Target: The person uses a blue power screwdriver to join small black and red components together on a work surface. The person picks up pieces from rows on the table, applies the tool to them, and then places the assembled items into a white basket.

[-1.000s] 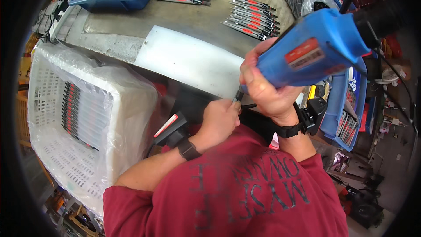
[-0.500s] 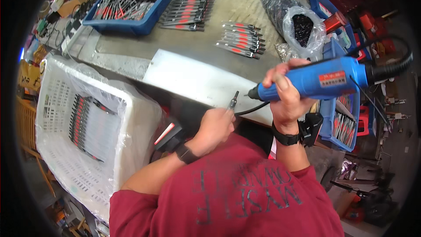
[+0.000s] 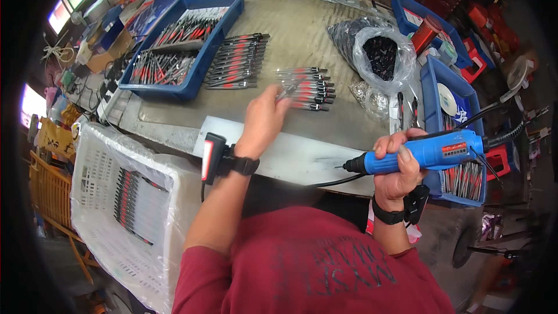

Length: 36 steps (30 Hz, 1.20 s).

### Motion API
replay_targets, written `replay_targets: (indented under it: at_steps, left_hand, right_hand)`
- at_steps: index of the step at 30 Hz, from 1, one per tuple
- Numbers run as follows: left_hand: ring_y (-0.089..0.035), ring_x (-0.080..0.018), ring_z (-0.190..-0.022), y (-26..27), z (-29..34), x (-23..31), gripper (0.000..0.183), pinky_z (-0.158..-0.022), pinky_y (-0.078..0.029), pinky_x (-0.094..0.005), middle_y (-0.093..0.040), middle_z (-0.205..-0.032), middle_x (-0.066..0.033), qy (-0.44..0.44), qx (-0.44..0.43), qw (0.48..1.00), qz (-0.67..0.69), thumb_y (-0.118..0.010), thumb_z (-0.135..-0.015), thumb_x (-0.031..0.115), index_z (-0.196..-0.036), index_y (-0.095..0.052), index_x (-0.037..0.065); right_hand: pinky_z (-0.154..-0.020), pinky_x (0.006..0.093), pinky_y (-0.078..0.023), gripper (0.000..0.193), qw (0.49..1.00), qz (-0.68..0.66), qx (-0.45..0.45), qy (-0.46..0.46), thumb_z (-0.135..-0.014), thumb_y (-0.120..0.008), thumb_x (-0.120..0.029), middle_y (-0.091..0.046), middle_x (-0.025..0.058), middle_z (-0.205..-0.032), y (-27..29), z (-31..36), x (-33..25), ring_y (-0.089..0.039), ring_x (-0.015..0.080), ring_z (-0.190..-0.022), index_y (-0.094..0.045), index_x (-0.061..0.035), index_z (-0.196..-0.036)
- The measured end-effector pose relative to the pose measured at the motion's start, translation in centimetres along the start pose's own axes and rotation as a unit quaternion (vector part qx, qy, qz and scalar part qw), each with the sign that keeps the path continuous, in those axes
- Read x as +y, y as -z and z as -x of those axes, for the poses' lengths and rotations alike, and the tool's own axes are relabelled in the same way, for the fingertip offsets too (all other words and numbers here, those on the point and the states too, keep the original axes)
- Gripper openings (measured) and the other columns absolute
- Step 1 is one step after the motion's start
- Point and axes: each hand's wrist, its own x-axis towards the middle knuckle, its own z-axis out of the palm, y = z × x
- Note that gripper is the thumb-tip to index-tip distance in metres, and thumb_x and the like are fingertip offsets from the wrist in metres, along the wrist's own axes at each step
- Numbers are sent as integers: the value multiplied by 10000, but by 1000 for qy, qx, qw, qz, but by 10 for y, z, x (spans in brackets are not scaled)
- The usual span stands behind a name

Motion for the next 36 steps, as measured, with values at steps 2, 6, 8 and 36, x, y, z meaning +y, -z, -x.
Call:
replay_targets:
  at_steps: [2,6,8,36]
  left_hand:
    - [-575,-334,-748,-9,-17,-4,203,-637,-446,-383,-593,-809,-167,-77,-3,994,-72,-601,-785,147,-945,-551,33]
    - [-559,-353,-748,-30,-45,-14,170,-644,-447,-409,-577,-791,-152,-159,-16,974,-158,-582,-787,143,-928,-555,52]
    - [-546,-346,-711,-42,-60,-20,108,-628,-444,-418,-548,-739,-145,-212,-7,960,-181,-567,-782,126,-858,-555,50]
    - [-502,-263,-858,43,-58,-89,151,-658,-408,-415,-537,-871,-41,-84,89,925,-359,-597,-757,141,-901,-555,116]
  right_hand:
    - [-549,341,-438,394,1000,-24,-9,-6,-683,-562,-38,-487,117,-696,4,0,0,-495,228,-555,-408,-15,-1046]
    - [-544,343,-434,408,999,-48,-20,-17,-681,-560,-37,-485,119,-692,11,0,-3,-494,231,-557,-399,-22,-1055]
    - [-556,345,-432,409,998,-61,-26,-19,-679,-557,-36,-488,120,-702,14,0,-3,-499,237,-568,-398,-26,-1056]
    - [-578,333,-401,440,998,-13,-58,-18,-706,-590,-192,-505,78,-733,20,0,6,-490,198,-574,-424,-73,-1095]
